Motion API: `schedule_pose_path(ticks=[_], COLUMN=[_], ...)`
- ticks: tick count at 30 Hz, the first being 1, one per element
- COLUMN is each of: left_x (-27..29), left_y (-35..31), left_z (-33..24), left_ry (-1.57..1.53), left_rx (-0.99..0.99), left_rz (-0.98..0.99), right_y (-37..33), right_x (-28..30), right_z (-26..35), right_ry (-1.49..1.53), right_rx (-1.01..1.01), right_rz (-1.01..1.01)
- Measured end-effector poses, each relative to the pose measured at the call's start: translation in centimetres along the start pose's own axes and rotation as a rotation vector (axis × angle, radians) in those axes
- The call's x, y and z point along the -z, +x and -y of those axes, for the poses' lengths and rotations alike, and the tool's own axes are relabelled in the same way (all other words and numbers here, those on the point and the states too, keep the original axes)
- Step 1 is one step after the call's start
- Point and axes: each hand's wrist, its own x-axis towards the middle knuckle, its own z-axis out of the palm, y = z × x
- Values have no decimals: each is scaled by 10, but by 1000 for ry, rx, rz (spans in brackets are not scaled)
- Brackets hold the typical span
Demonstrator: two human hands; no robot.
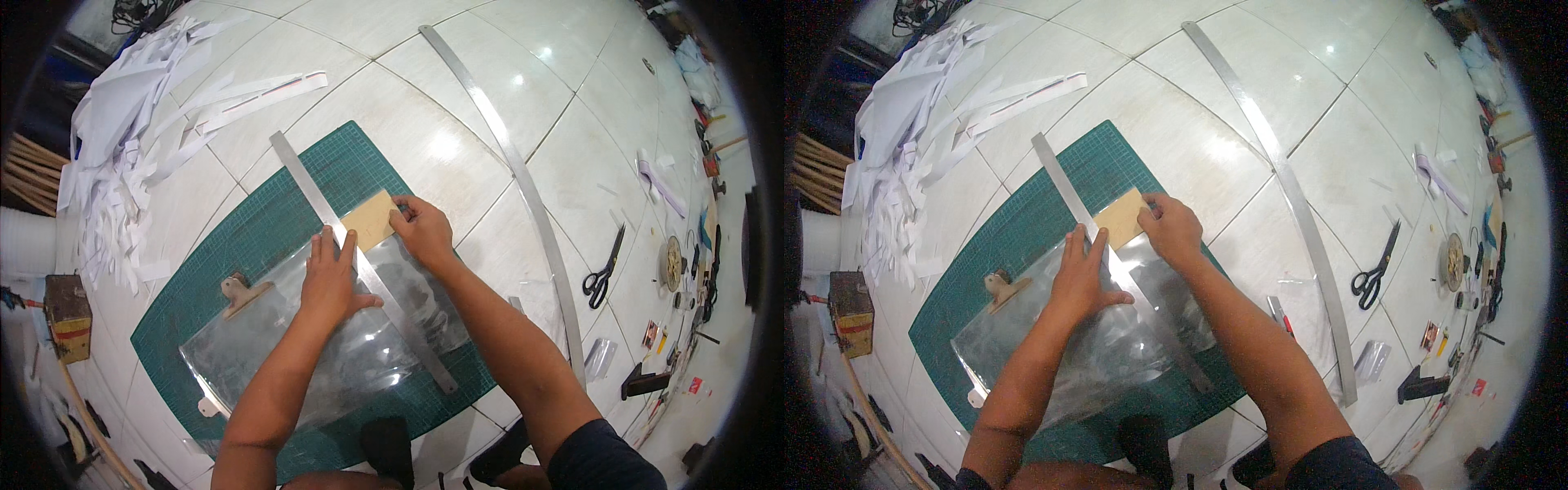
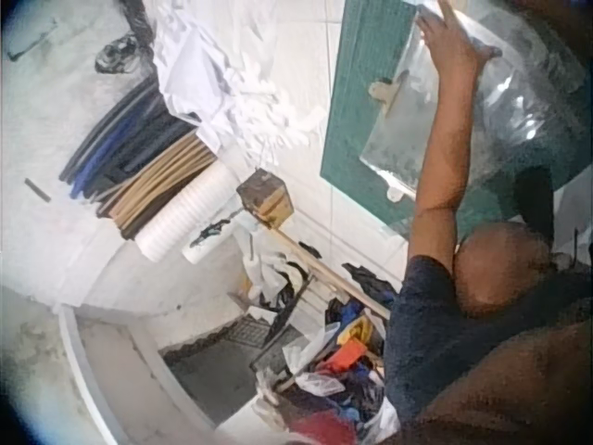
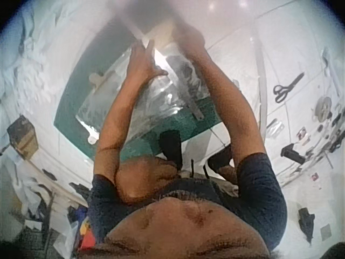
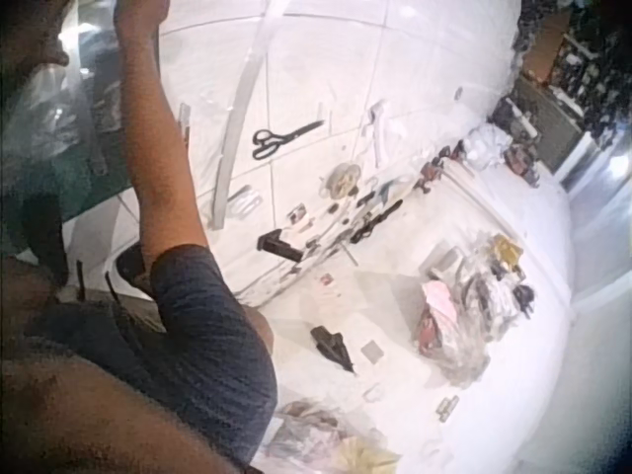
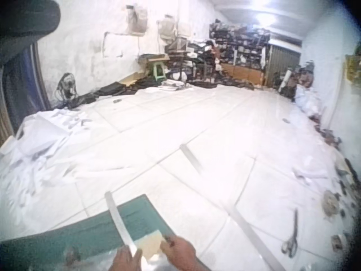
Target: The person cuts a clear plastic sheet using a utility knife and a metal ruler on a green cutting mat.
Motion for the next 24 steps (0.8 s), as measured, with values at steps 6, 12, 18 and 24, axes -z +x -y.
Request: schedule_pose_path(ticks=[6,12,18,24], left_x=[-1,-2,-1,-18], left_y=[-2,-5,2,18], left_z=[-3,4,7,-11], left_ry=[-17,8,65,53], left_rx=[-12,-36,54,-4], left_rz=[6,-19,53,202], right_y=[-1,-2,-19,-127], right_x=[4,1,22,102], right_z=[0,8,-18,-105], right_ry=[4,-41,196,235], right_rx=[-3,34,-67,-209], right_rz=[12,-6,54,117])
